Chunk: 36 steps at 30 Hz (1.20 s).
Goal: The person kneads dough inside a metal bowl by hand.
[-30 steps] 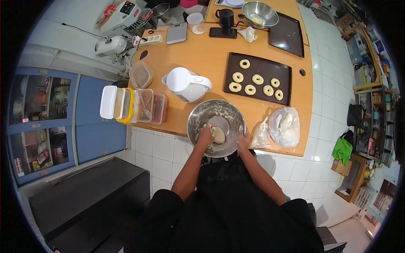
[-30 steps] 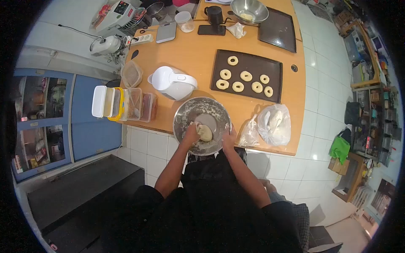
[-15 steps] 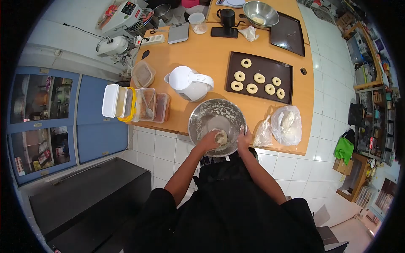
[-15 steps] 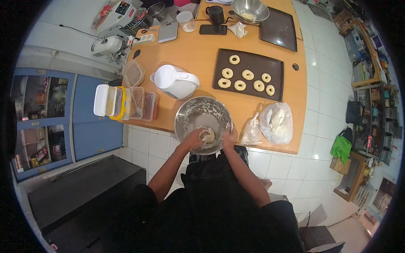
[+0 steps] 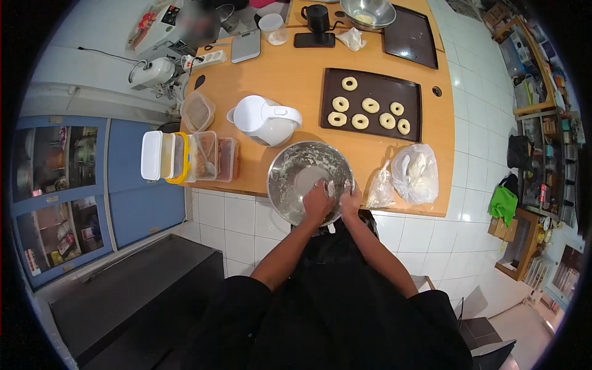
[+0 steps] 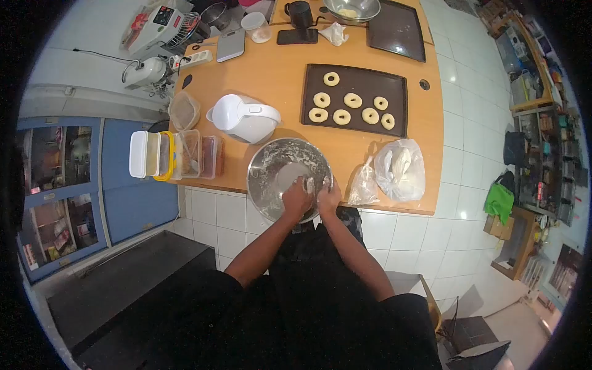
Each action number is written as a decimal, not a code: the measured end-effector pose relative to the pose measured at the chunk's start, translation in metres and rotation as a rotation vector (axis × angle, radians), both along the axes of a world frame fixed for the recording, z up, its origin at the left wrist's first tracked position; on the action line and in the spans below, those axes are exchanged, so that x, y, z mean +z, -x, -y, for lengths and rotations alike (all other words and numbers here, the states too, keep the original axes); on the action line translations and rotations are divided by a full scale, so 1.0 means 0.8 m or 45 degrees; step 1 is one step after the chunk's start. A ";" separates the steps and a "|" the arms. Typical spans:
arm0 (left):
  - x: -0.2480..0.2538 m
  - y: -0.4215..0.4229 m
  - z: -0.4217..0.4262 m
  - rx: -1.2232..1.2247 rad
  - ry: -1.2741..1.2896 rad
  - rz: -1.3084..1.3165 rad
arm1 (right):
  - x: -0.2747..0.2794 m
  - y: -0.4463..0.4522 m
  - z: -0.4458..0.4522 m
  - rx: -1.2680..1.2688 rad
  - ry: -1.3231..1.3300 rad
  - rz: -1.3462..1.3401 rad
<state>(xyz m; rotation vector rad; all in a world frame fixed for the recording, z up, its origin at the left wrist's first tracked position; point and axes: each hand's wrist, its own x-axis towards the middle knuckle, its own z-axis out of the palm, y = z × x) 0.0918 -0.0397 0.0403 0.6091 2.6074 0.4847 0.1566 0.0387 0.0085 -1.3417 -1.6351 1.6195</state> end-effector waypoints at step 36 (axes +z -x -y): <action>-0.124 0.060 0.007 -0.027 -0.002 -0.058 | 0.049 0.000 0.006 -0.082 -0.029 0.157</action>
